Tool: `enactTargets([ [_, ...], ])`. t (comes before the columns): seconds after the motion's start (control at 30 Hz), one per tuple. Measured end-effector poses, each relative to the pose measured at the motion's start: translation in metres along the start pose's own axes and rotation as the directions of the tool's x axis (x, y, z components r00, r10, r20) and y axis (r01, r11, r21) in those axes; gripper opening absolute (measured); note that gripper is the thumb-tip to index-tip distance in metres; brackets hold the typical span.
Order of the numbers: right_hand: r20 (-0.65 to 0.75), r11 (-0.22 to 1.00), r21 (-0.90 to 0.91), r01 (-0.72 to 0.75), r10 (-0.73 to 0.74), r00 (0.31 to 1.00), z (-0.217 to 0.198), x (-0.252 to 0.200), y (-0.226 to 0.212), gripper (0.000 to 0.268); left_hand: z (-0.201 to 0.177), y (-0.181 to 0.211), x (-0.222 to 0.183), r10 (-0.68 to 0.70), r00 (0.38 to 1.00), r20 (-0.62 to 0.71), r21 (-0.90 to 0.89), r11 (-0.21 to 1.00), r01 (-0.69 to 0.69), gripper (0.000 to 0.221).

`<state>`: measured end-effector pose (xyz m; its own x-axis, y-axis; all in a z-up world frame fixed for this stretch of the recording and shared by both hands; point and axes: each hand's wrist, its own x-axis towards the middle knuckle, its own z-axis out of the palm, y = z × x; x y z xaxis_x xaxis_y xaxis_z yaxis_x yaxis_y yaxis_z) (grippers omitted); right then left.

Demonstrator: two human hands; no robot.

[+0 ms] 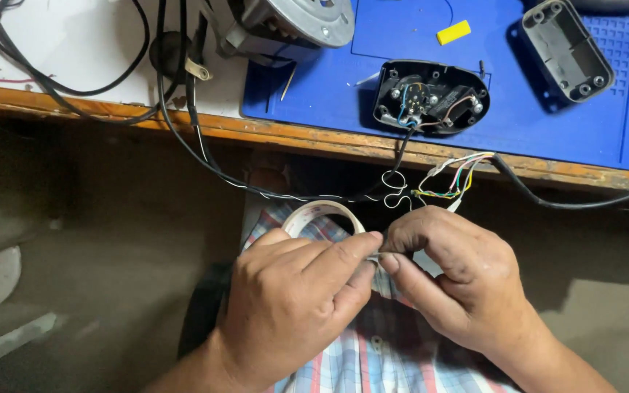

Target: Wiring and insulating connections with electrical tape inside a plastic housing for an electronic device.

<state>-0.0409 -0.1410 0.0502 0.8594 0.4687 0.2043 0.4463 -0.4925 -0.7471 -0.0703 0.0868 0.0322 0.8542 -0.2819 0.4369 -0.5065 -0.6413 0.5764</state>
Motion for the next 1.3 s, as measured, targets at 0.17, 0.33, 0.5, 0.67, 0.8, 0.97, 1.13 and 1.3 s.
enactTargets([
  [0.17,-0.013,0.996,0.058,-0.061,0.061,0.998,0.001,-0.004,0.000,0.015,-0.008,0.001,0.004,-0.056,0.996,0.066,-0.016,0.998,0.057,0.012],
  [0.33,-0.001,0.990,0.018,0.140,-0.140,0.990,0.003,-0.012,0.015,0.007,-0.003,0.006,0.007,-0.151,0.986,0.073,-0.295,0.941,0.166,0.011],
  [0.5,-0.184,0.911,0.129,0.392,-0.367,0.912,-0.004,-0.030,0.034,0.013,0.003,-0.007,0.013,-0.600,0.709,0.372,-0.517,0.500,0.695,0.022],
  [0.67,-0.298,0.884,0.448,-0.130,0.285,0.911,-0.017,-0.038,0.035,0.016,0.002,-0.026,0.028,-0.143,0.986,-0.080,-0.138,0.982,0.131,0.015],
  [0.8,-0.150,0.616,0.746,-0.253,0.526,0.837,-0.023,-0.034,0.055,0.006,0.018,-0.070,0.068,0.219,0.975,-0.046,0.475,0.863,-0.171,0.024],
  [0.97,-0.204,0.593,0.768,-0.241,0.583,0.786,-0.035,-0.055,0.074,0.016,0.028,-0.090,0.069,0.125,0.977,0.172,0.609,0.766,-0.205,0.110],
  [1.13,-0.352,0.746,0.624,-0.232,0.534,0.769,-0.041,-0.057,0.087,0.008,0.026,-0.020,0.063,0.228,0.962,-0.151,0.174,0.964,-0.201,0.024],
  [1.3,-0.212,0.878,0.378,-0.293,0.391,0.896,-0.043,-0.051,0.065,0.008,0.064,0.025,0.057,-0.020,0.997,0.076,-0.332,0.942,0.044,0.022],
])
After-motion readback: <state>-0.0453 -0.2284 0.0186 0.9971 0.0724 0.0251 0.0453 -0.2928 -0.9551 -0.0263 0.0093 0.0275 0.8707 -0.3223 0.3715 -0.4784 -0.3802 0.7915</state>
